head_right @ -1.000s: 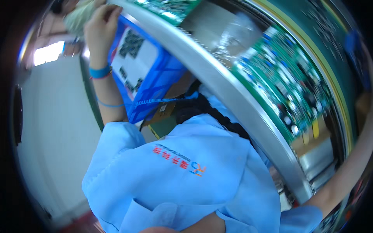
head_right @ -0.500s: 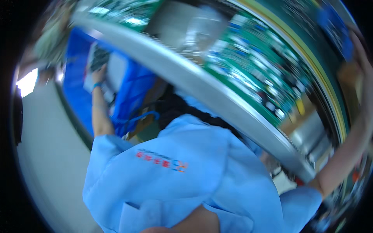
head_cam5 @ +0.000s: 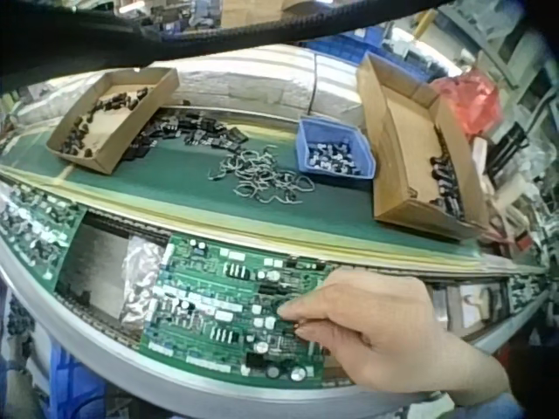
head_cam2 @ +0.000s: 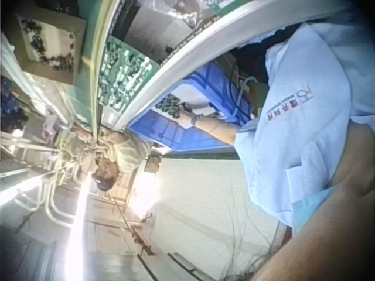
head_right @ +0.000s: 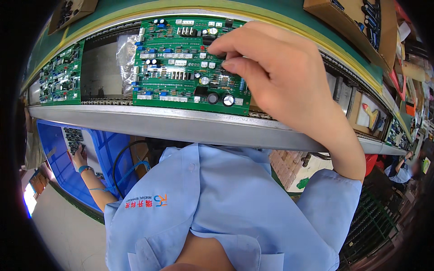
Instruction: The recorder is assembling electronic components onto circuit boards on a production line.
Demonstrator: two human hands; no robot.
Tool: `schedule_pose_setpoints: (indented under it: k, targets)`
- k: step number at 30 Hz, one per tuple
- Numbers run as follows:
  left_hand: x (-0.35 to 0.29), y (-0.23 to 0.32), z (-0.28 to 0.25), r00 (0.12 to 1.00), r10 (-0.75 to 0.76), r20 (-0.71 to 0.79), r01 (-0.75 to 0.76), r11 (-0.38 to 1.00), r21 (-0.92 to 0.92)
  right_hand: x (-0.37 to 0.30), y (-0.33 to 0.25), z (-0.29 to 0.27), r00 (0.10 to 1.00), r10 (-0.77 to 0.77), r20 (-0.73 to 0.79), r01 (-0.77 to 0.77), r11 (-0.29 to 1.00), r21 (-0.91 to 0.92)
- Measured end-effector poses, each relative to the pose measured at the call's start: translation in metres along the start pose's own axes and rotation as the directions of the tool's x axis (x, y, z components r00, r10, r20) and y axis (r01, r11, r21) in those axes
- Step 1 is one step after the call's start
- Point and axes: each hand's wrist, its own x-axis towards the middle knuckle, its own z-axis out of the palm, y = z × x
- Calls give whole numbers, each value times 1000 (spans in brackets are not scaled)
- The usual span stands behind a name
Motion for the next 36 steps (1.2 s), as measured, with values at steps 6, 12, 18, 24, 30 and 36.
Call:
schedule_pose_setpoints:
  k: [6, 12, 18, 24, 30, 36]
  targets:
    - [0, 3, -11, 999, -28, -33, 21, 977, -213, -4, 4, 16, 996, -78, -37, 71, 985, -155]
    - [0, 16, -44, 993, 40, -107, -76, 932, -353, -2, 18, 33, 946, -299, -122, 233, 894, -384]
    - [-30, 67, -56, 953, 289, -87, -296, 841, -452, 0, 19, 37, 934, -336, -125, 253, 866, -432]
    - [-123, 165, -16, 803, 571, 168, -351, 682, -642, 1, 18, 38, 927, -347, -146, 241, 845, -477]
    - [-303, 225, 48, 667, 645, 374, -314, 698, -644, 5, 0, 27, 943, -332, -11, 285, 827, -484]
    - [-442, 254, 153, 368, 620, 692, 27, 737, -675, 27, -41, 12, 985, -172, 24, 173, 985, -29]
